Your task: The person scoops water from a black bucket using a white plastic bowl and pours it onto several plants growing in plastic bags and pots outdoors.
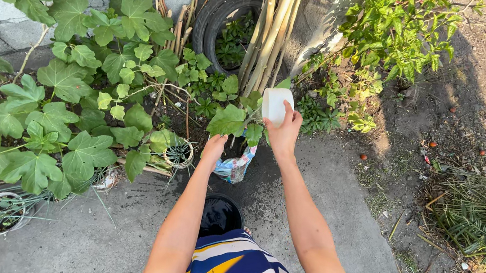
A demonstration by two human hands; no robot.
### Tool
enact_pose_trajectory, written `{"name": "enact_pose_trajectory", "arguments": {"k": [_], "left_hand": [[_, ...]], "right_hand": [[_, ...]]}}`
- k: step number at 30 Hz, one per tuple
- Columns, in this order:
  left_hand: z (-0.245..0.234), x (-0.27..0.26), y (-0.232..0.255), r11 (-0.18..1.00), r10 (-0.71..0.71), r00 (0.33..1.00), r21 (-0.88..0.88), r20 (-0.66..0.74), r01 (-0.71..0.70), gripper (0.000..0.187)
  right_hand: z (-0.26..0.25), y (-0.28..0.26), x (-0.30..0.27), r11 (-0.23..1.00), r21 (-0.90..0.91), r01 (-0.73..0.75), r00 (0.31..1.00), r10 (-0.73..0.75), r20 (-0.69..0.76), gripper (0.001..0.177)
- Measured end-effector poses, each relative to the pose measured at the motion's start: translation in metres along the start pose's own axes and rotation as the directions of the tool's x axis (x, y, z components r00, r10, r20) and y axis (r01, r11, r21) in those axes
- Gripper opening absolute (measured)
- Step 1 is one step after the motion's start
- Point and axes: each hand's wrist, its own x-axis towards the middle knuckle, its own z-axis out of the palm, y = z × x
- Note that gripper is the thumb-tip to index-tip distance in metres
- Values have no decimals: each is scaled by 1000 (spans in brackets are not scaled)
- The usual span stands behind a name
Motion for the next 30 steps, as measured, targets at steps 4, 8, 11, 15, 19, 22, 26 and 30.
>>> {"name": "enact_pose_trajectory", "arguments": {"k": [4,8,11,15,19,22,26,30], "left_hand": [[-4,-3,-4,999,-24,1000,-46,-9,24,72],[-6,-10,-11,997,-7,1000,-81,-29,5,71],[-6,-17,-23,987,-21,998,-160,-61,11,68],[-12,-35,-49,935,-5,994,-353,-111,-35,63],[-33,-77,-79,932,-53,985,-362,-165,-10,56],[-51,-110,-100,952,-135,973,-296,-189,75,52],[-70,-140,-133,985,-151,969,-111,-198,131,55],[-85,-168,-177,965,-208,961,124,-181,232,58]], "right_hand": [[-13,-20,3,949,-175,261,964,-266,-3,90],[-19,-30,6,929,-192,315,945,-325,-22,91],[-14,-24,8,981,153,123,992,-116,-52,92],[14,12,-1,557,731,-394,917,288,276,85],[52,75,-62,210,742,-636,759,341,554,79],[76,108,-129,225,650,-726,674,422,606,80],[76,121,-225,218,563,-797,587,501,636,84],[75,115,-300,377,363,-852,523,624,580,88]]}}
